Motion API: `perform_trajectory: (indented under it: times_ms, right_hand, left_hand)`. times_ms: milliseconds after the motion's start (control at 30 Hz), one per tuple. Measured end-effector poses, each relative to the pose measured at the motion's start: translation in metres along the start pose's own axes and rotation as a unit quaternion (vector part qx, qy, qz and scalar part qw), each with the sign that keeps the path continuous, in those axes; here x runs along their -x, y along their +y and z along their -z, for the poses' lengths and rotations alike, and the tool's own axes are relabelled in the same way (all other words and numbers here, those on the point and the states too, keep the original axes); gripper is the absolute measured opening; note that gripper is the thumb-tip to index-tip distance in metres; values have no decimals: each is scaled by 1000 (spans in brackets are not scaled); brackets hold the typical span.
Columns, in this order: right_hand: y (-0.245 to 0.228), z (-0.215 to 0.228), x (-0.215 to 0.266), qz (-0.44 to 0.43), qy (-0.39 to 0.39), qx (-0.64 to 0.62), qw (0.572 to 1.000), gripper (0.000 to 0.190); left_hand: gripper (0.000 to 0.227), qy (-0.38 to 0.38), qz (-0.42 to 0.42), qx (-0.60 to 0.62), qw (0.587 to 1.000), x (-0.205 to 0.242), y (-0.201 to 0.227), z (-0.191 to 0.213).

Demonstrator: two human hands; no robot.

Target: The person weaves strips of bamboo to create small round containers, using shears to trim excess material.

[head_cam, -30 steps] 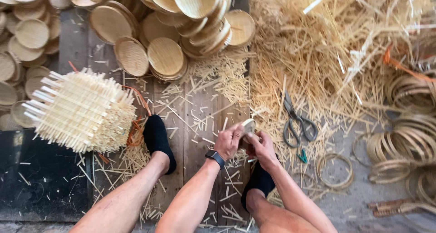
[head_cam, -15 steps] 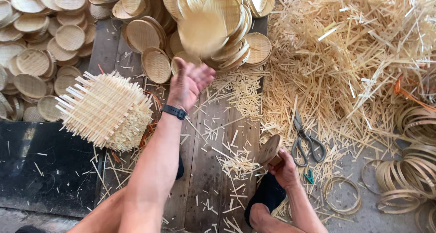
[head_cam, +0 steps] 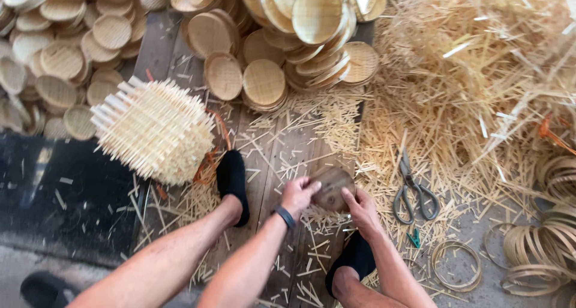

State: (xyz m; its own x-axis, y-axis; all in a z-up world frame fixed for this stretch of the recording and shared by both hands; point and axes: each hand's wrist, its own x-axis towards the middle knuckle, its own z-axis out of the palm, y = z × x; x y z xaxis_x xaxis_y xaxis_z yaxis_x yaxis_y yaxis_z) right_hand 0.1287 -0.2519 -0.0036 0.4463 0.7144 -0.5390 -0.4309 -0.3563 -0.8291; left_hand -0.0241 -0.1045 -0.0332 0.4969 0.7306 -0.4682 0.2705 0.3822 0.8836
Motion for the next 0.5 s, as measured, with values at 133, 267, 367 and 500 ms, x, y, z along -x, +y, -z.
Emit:
perform_trajectory:
  times_ms: [133,267,367,500]
  right_hand:
    - [13,-17,-13,-19,11,-94,995,31]
    - [8,-25,-2,-47,1,-105,993,29]
    - [19,-13,2,-70,-2,-116,991,32]
    - [37,-4,-4,-91,13,-111,990,34]
  left_hand:
    - [37,168,-312,-348,868,-15,89,84]
    - [38,346,-192,-564,725,-16,202,207]
    - [88,344,-111,-705,610,0,242,282]
    - [54,222,16,-600,769,8,239,328]
